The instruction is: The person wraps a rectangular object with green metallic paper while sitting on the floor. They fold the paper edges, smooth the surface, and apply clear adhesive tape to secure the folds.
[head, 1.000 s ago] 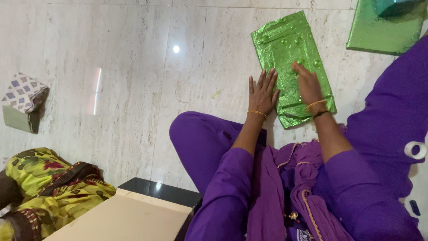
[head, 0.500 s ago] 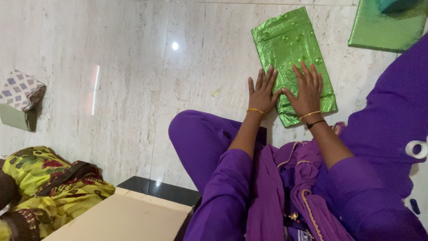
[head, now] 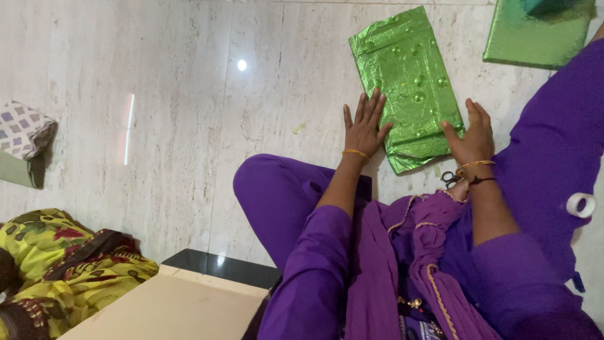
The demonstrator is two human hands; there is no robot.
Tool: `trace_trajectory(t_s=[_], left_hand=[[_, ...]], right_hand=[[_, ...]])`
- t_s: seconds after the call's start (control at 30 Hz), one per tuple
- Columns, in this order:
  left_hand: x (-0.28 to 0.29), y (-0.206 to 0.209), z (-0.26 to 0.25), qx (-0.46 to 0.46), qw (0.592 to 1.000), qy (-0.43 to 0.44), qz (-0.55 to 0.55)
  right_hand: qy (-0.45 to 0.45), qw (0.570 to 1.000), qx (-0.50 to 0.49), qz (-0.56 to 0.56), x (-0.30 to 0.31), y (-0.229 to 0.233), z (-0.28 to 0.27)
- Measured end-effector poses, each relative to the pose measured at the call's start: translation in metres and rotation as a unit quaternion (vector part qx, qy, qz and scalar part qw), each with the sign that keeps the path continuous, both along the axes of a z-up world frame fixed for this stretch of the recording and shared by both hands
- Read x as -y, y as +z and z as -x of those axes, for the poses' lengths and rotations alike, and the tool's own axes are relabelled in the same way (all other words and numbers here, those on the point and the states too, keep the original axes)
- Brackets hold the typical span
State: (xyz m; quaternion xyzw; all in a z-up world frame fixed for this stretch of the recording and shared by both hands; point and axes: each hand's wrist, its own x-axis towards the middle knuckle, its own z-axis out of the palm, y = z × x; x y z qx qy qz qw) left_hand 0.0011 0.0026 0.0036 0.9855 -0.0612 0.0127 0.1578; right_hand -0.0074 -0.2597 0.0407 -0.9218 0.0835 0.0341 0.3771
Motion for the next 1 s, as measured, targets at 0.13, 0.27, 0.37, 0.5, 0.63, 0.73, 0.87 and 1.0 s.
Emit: trace_trajectory(t_s=[0.13, 0.27, 0.37, 0.5, 0.63, 0.73, 0.87, 1.0], left_hand=[[-0.006, -0.001, -0.021, 0.009, 1.0, 0.003, -0.01], [-0.01, 0.004, -0.02, 0.137, 0.988, 0.005, 0.07], [-0.01, 0.012, 0.003, 0.086, 0.974, -0.096, 0.185], [0.006, 0.026, 0.039, -0.014, 0.97, -0.188, 0.153], [0.003, 0.028, 0.055, 0.066, 0.966, -0.229, 0.098], [0.01, 0.017, 0.056, 0.069, 0.973, -0.219, 0.01], [0.012, -0.008, 0.059, 0.138, 0.957, -0.245, -0.075], [0.011, -0.027, 0.067, 0.125, 0.955, -0.252, -0.098]], right_hand=[[0.038, 0.995, 0.008, 0.096, 0.001, -0.007, 0.016], [0.035, 0.991, 0.017, -0.128, 0.002, -0.015, 0.012], [0.06, 0.988, -0.022, -0.144, 0.011, -0.01, 0.006], [0.152, 0.987, -0.054, 0.009, 0.027, 0.012, 0.009], [0.214, 0.963, -0.101, 0.131, 0.032, 0.036, 0.013], [0.231, 0.95, -0.115, 0.173, 0.03, 0.046, 0.014], [0.232, 0.954, -0.082, 0.173, 0.032, 0.049, 0.019], [0.258, 0.955, 0.012, 0.143, 0.03, 0.05, 0.028]])
